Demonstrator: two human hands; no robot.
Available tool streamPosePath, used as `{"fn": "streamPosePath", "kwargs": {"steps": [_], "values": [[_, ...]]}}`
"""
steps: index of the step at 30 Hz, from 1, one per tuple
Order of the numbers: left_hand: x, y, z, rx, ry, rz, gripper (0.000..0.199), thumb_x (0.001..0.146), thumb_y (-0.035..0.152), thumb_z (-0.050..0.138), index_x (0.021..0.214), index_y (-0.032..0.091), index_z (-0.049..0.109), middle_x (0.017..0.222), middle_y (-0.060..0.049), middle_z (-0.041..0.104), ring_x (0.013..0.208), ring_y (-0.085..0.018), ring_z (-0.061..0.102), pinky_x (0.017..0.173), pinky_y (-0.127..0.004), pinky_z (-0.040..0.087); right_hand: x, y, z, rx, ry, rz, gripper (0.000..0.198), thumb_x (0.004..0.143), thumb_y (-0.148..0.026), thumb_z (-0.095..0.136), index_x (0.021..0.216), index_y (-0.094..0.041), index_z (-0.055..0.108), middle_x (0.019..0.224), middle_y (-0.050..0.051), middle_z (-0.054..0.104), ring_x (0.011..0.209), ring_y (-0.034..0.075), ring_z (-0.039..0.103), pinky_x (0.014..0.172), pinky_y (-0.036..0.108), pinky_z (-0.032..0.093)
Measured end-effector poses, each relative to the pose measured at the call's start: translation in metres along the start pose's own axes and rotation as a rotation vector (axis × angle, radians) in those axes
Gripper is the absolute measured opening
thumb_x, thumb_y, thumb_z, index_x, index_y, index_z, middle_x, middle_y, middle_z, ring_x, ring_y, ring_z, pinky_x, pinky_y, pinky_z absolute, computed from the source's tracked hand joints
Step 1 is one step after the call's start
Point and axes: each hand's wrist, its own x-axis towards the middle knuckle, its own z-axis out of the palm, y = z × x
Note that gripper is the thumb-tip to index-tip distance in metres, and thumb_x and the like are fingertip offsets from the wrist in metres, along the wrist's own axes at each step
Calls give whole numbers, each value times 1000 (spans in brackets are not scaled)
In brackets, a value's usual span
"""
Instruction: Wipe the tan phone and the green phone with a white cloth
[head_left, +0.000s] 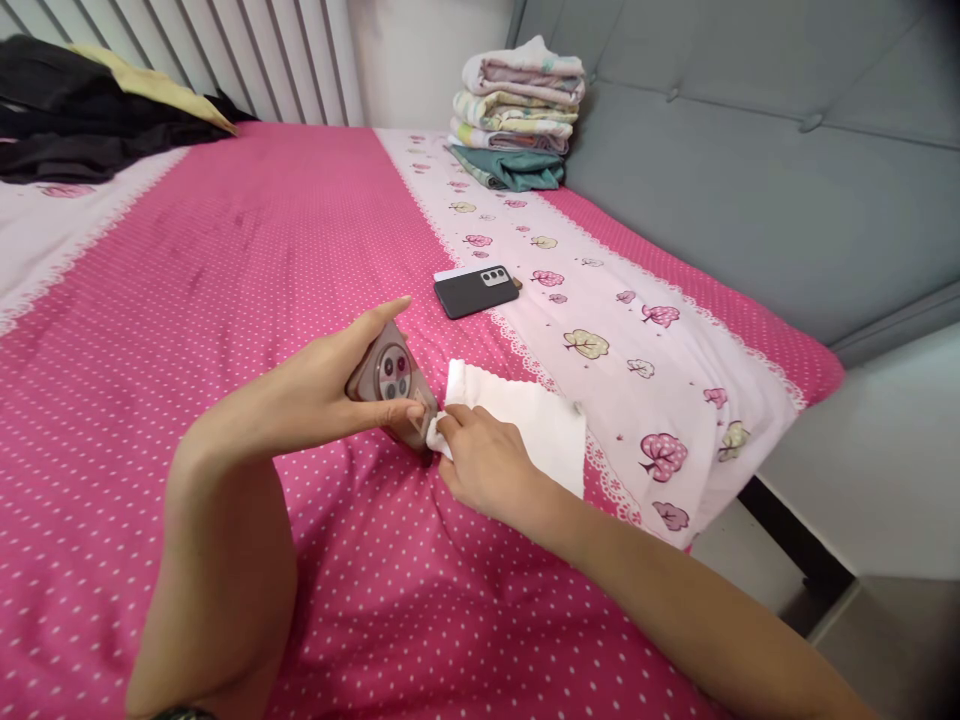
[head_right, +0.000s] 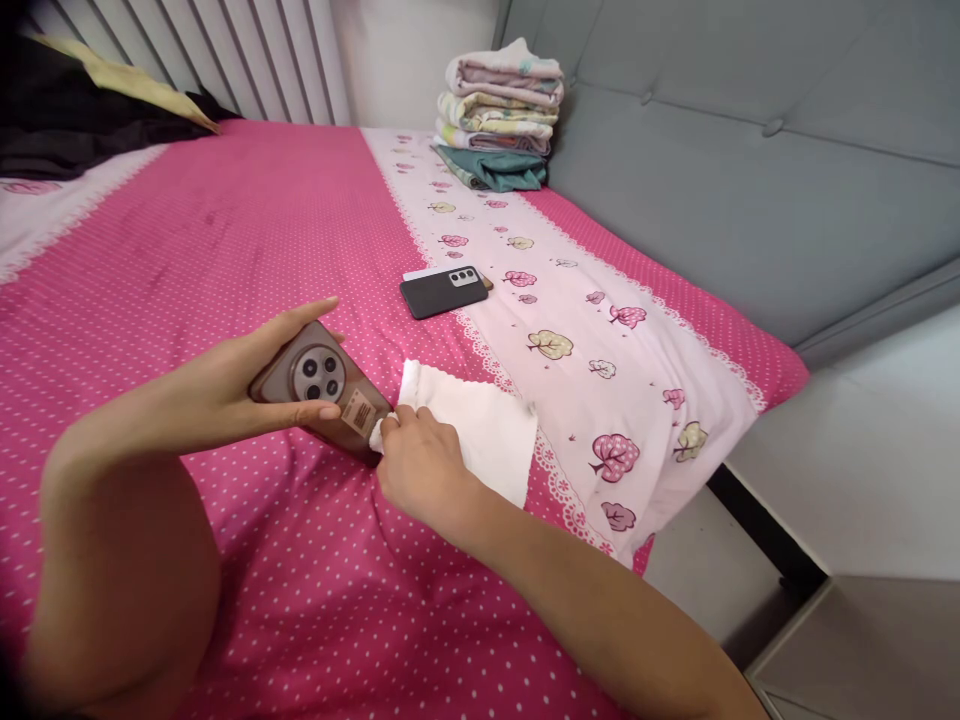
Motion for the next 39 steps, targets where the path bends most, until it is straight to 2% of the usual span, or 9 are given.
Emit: {"fn": "streamPosePath", "kwargs": {"steps": [29,39], "values": [[0,1,0,14,-18,-4,97,78,68,57,155,25,18,132,-13,58,105,-34,62,88,-40,50,-1,0,-1,11,0,-2,33,89,-22,46,116,-14,62,123,10,61,106,26,57,78,37,50],[-2,0,0,18,-7,-5,95,77,70,57,154,27,19,124,-11,62,98,-32,64,84,-40,52,-1,0,-1,7,-5,0,32,89,-22,45,116,-15,61,123,11,61,106,25,57,78,36,50]]}}
